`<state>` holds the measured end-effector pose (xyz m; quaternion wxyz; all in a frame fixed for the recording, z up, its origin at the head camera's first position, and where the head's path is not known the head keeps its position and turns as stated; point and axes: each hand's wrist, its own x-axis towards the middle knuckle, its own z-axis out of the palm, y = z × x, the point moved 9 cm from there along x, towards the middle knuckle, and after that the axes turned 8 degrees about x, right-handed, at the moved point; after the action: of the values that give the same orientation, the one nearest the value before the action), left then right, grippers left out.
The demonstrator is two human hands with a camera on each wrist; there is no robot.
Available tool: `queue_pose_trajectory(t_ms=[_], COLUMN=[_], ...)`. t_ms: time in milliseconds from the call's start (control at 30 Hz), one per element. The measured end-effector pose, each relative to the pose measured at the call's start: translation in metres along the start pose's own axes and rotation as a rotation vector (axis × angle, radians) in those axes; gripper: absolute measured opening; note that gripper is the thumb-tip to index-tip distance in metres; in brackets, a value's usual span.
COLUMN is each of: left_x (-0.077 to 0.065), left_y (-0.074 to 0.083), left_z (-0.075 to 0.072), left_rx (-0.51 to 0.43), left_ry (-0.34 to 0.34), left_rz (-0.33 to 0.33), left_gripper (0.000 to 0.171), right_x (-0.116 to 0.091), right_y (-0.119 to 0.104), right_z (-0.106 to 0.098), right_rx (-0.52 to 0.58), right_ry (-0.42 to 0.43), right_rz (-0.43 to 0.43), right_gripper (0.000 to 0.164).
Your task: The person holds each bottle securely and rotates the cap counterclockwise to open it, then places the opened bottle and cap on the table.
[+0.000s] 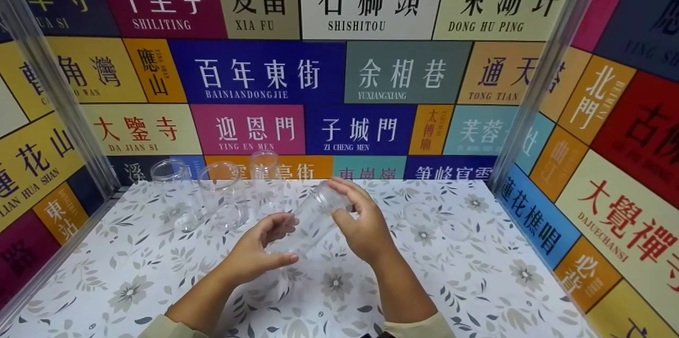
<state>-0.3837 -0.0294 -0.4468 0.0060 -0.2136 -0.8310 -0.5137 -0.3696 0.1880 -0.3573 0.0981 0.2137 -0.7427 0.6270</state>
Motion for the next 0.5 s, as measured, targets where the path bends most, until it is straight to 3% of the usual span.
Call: queue_pose_trajectory(t_ms=[167,500], left_x=[0.0,0.0], left_y=[0.001,-0.001], left_z=[-0.001,-0.001], left_rx=[-0.002,0.0], left_ry=[0.004,0.011], left_rz=[0.009,-0.017], left_gripper=[0.086,0.084], right_x=[-0.001,0.002], right_y=[0.003,0.004], right_z=[-0.001,-0.012], right_rx=[-0.014,-0.133], right_ry=[0.012,0.13], right_rz=[0.032,0.044], right_gripper=[0.053,0.055])
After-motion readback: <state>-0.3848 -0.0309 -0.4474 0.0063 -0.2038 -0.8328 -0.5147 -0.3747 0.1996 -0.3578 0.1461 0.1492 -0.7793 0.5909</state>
